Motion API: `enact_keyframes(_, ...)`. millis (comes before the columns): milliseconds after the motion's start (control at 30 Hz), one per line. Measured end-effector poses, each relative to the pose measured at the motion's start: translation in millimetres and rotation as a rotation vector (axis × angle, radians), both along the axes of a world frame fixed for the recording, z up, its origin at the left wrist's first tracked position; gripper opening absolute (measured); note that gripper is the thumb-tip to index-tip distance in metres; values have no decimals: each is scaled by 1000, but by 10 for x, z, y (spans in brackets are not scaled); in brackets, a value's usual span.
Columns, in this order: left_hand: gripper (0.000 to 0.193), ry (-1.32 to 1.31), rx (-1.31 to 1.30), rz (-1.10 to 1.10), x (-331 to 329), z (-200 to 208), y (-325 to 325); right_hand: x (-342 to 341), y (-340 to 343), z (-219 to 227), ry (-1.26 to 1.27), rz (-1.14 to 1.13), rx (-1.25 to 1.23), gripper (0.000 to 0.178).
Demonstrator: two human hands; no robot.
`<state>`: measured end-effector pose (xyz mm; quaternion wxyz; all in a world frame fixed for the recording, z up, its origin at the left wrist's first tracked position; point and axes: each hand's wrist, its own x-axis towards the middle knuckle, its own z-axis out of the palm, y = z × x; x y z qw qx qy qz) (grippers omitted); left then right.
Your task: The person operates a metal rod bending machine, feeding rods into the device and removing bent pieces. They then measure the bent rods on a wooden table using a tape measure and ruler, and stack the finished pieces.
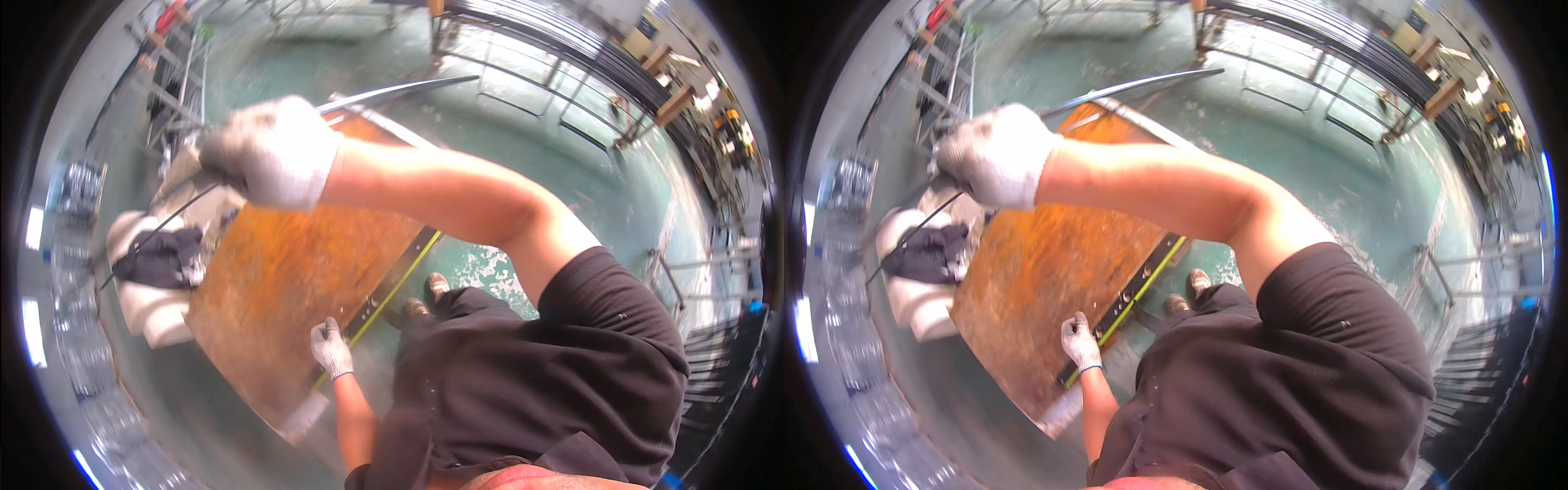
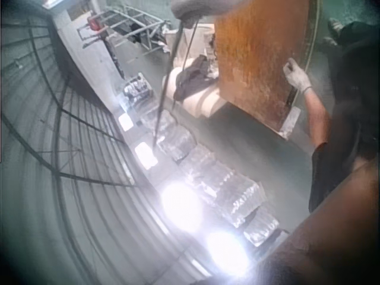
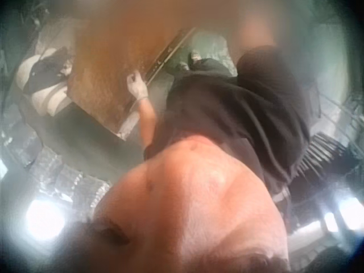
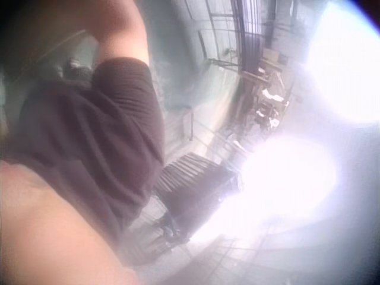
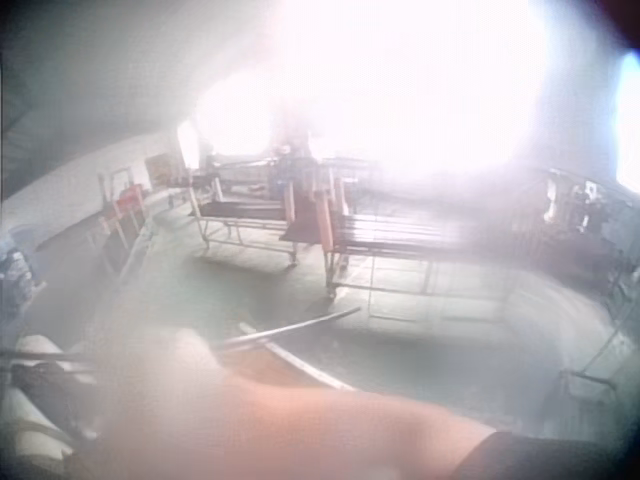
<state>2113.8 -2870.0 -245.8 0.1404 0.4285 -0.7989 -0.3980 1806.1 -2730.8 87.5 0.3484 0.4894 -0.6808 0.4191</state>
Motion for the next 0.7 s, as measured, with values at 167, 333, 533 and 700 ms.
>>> enact_keyframes(167,45,-161,1,-108,-783,-268,-203,-750,1293,767,182,-665,16,12)
enact_keyframes(333,44,-400,-392,-235,-1258,-766,-243,-927,3213,1034,390,-1436,339,27)
enact_keyframes(533,37,-196,-234,-224,-2213,-608,-16,-1026,5548,698,-270,86,-160,44)
enact_keyframes(700,36,411,506,-417,-3751,518,843,-1167,6810,478,-638,354,-710,33)
